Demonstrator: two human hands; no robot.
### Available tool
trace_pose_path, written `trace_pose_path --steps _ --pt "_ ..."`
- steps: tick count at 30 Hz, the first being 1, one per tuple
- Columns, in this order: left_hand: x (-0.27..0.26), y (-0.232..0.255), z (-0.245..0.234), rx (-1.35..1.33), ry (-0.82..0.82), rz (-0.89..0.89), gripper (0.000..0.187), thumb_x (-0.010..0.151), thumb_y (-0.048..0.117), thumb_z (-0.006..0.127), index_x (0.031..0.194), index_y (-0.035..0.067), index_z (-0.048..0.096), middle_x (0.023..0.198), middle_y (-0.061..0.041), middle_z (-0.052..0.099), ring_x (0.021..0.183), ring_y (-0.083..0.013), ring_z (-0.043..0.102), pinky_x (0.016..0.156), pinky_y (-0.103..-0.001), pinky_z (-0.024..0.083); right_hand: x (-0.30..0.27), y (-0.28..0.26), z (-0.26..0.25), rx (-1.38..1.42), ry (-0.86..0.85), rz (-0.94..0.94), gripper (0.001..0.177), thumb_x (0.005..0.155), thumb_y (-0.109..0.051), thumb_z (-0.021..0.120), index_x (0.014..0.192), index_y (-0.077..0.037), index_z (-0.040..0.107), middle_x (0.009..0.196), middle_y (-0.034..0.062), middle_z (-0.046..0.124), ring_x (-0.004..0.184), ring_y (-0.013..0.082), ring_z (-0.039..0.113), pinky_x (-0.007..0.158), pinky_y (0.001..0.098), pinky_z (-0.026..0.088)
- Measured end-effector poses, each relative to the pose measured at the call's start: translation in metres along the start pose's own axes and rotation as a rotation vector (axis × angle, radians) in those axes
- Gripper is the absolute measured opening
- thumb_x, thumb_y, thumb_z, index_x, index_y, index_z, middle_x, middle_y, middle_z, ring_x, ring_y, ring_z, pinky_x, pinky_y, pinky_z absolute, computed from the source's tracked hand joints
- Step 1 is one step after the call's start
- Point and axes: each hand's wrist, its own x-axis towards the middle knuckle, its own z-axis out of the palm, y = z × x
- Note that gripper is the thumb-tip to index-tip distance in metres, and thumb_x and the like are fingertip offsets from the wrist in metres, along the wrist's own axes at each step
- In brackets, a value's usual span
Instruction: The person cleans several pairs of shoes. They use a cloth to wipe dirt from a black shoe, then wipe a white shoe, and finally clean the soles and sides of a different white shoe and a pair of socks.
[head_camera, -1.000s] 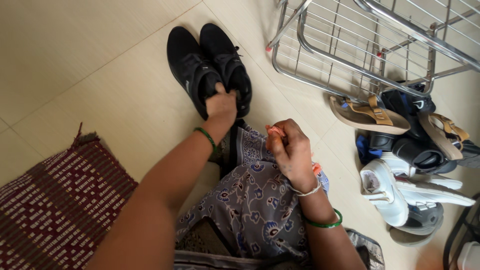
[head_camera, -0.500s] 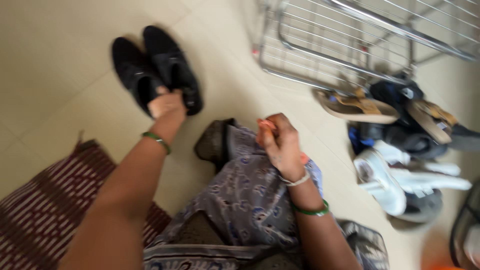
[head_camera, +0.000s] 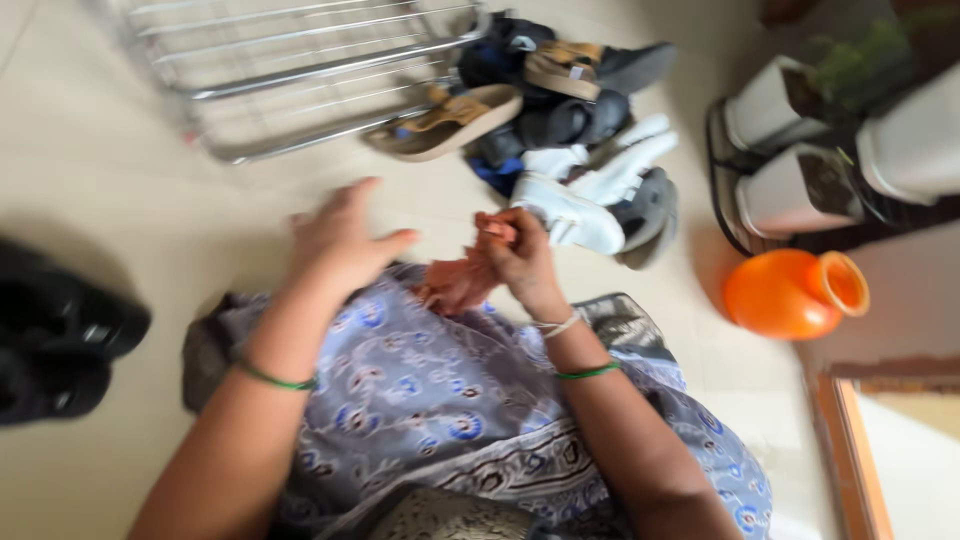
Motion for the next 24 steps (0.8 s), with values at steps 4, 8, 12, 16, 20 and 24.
trace_pose_path --steps 4,8,12,16,20,24 --pt "0.064 0.076 0.095 -0.121 -0.294 0.139 0.093 0.073 0.063 0.078 0.148 0.017 0.046 0.138 -0.014 0.063 0.123 -0.0328 0.062 0.102 -0.045 0.048 -0.02 0.006 -0.104 0.058 0.255 0.164 0.018 0.094 -0.003 0.054 0.11 0.001 0.062 0.108 0.0089 0.072 0.098 0.0152 0.068 0.089 0.0282 0.057" --pt "0.115 0.101 0.233 -0.351 -0.556 0.067 0.09 0.078 0.061 0.082 0.143 0.006 0.054 0.14 -0.021 0.062 0.127 -0.0315 0.063 0.108 -0.038 0.048 -0.033 0.051 -0.177 0.167 0.612 0.173 0.013 0.099 -0.001 0.057 0.11 0.007 0.061 0.104 0.0131 0.069 0.093 0.0191 0.065 0.084 0.0313 0.056" --pt "0.121 0.097 0.313 -0.11 -0.539 0.061 0.077 0.085 0.052 0.077 0.147 0.012 0.054 0.146 -0.018 0.061 0.134 -0.0325 0.059 0.111 -0.042 0.047 -0.021 0.084 -0.191 0.33 0.721 0.267 0.014 0.094 -0.003 0.056 0.106 0.004 0.059 0.094 0.0163 0.071 0.079 0.024 0.073 0.068 0.0362 0.063" --pt "0.115 0.115 0.319 0.009 -0.391 0.102 0.079 0.088 0.036 0.076 0.153 0.017 0.036 0.165 -0.015 0.023 0.137 -0.0359 0.047 0.103 -0.048 0.047 -0.005 0.088 -0.173 0.195 0.685 0.354 0.014 0.098 -0.007 0.056 0.107 0.004 0.059 0.087 0.0163 0.072 0.07 0.0234 0.071 0.061 0.0367 0.061" --pt "0.113 0.129 0.295 0.159 -0.469 0.126 0.086 0.083 0.028 0.081 0.154 0.022 0.033 0.165 -0.018 0.01 0.133 -0.0381 0.046 0.102 -0.048 0.047 -0.001 0.099 -0.159 0.173 0.597 0.408 0.016 0.097 -0.006 0.057 0.108 0.005 0.06 0.093 0.0096 0.072 0.079 0.0185 0.074 0.073 0.0326 0.065" --pt "0.113 0.121 0.298 0.19 -0.375 0.261 0.079 0.081 0.026 0.083 0.149 0.017 0.044 0.152 -0.019 0.032 0.136 -0.0374 0.046 0.104 -0.046 0.048 -0.004 0.114 -0.157 -0.016 0.512 0.409 0.017 0.099 -0.007 0.058 0.108 0.006 0.063 0.091 0.0123 0.073 0.078 0.0161 0.071 0.073 0.0294 0.061"
